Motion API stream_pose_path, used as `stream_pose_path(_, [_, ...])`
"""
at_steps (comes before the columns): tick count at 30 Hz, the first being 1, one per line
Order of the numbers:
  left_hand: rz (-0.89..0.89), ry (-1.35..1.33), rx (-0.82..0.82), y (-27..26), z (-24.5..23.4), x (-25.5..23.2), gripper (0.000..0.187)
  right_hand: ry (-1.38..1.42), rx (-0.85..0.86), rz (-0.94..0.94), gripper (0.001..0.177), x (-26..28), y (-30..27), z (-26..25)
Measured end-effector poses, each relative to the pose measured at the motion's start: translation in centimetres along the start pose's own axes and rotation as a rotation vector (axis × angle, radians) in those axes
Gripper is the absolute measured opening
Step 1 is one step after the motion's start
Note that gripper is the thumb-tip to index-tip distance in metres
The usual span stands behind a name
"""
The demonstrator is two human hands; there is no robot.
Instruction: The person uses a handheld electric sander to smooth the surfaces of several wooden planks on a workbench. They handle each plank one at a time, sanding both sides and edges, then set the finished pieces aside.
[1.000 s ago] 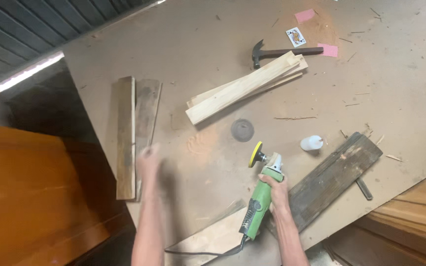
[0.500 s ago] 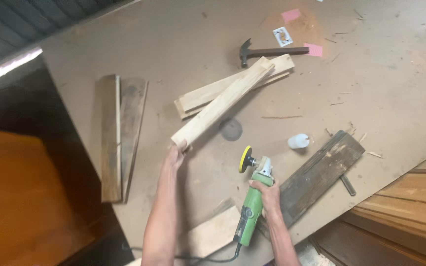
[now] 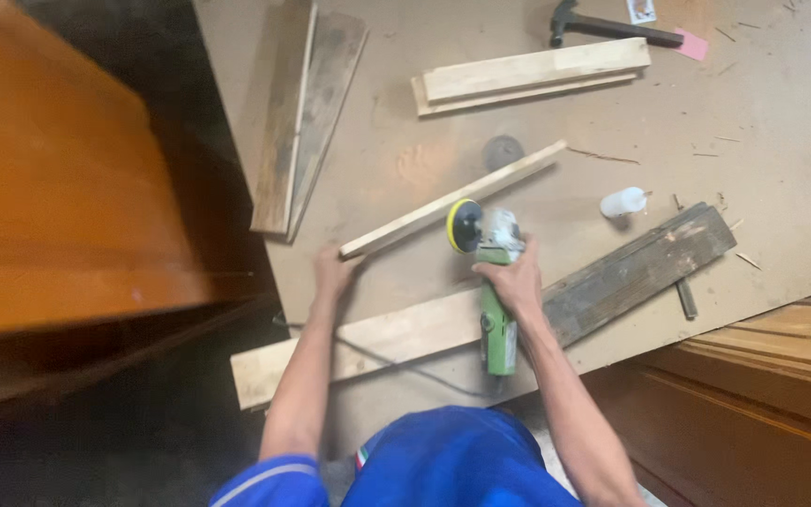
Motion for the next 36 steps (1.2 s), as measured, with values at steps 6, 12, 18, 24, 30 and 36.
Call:
stream_pose_path(6, [0.193, 0.221, -0.129, -1.2, -0.9, -4.1, 0.017, -0.361, 0.135, -0.080, 0.089, 3.3, -2.0, 5.1])
stream_pose_path(12, [0.251, 0.057, -0.137, -3.2, -1.6, -5.3, 0.021, -0.554, 0.204, -0.348, 0.079, 5.7, -4.1, 9.9])
stream_pose_path(18, [0.225, 0.078, -0.133, -2.6, -1.3, -4.4, 0.023, -0.729, 0.270, -0.435, 0.081, 4.7, -3.4, 14.1])
stream_pose_path(24, [0.225, 0.079, -0.134, -0.8, 1.5, -1.2, 0.018, -0.763, 0.289, -0.421, 0.072, 5.5, -4.2, 14.8])
stream_pose_path(30, [0.221, 0.019, -0.118, -2.3, -0.7, -3.5, 0.013, -0.805, 0.275, -0.403, 0.078, 5.7, -3.6, 14.1])
stream_pose_path(36, [0.233, 0.019, -0.147, -2.9, -1.8, -4.9, 0.012, -0.730, 0.225, -0.372, 0.077, 5.6, -2.4, 12.7])
Point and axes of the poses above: each hand's wrist, its own y-axis towards the middle knuckle, its own z-axis out of the palm, x = y × z, the point moved 4 cm from there along y, towards the middle knuckle, and after that the axes turned 2 degrees about -z, right-handed, at the moved point
